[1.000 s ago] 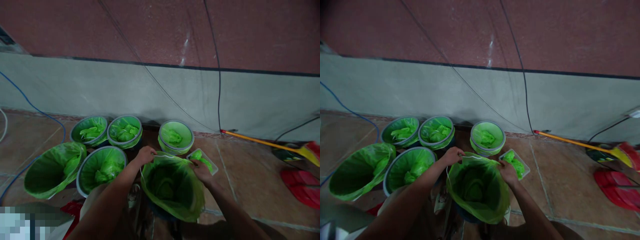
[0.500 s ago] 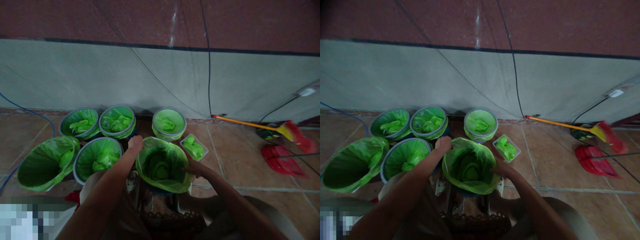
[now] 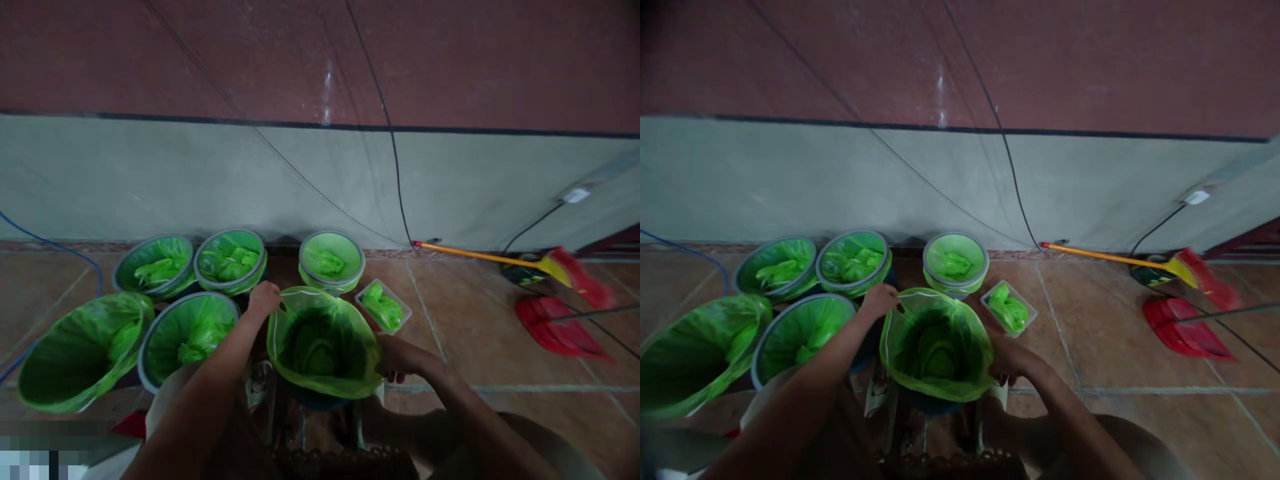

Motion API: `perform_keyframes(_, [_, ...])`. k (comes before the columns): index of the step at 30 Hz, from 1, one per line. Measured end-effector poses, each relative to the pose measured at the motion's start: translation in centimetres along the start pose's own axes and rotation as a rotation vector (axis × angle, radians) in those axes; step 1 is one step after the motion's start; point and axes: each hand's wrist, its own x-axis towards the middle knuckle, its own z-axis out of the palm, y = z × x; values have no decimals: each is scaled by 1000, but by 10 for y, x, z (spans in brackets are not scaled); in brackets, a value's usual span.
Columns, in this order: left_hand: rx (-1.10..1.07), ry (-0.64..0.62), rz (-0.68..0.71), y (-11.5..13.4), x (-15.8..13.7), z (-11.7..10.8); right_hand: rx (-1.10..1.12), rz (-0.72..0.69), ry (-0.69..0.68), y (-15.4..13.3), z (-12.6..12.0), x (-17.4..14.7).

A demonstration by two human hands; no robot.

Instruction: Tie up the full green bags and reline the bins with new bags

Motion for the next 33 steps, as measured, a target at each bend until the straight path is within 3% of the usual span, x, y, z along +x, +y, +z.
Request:
perform_keyframes(4, [-12,16,-53,-5,-3,0,26,-150,2,-7,-10,-4])
perform_keyframes(9, [-92,-5,1,-6,-1,6,59,-264,148,-8,-9,4])
perform_keyframes(12, [-296,-70,-27,-4,-1,11,6,-299,191,-4,-6,9])
perform_keyframes(17, [-856,-304,-151,1,-7,9,-44,-354,258,-4,-5,8])
perform_keyframes(22, [-1071,-415,-268,2,-8,5,-97,-343,247,-8,-7,4])
perform_keyframes(25, [-1060,-372,-273,3,-7,7,-107,-326,260,-8,-7,6])
perform_keyframes(27, [-920,-295,-213,4,-6,6,-94,-326,285,-9,-7,7])
perform_keyframes(31, [-390,37,-41,9,-9,-12,23,-404,390,-32,-10,-3])
perform_keyframes(33, [-361,163,66,16,-14,-27,170,-505,438,-54,-14,-19])
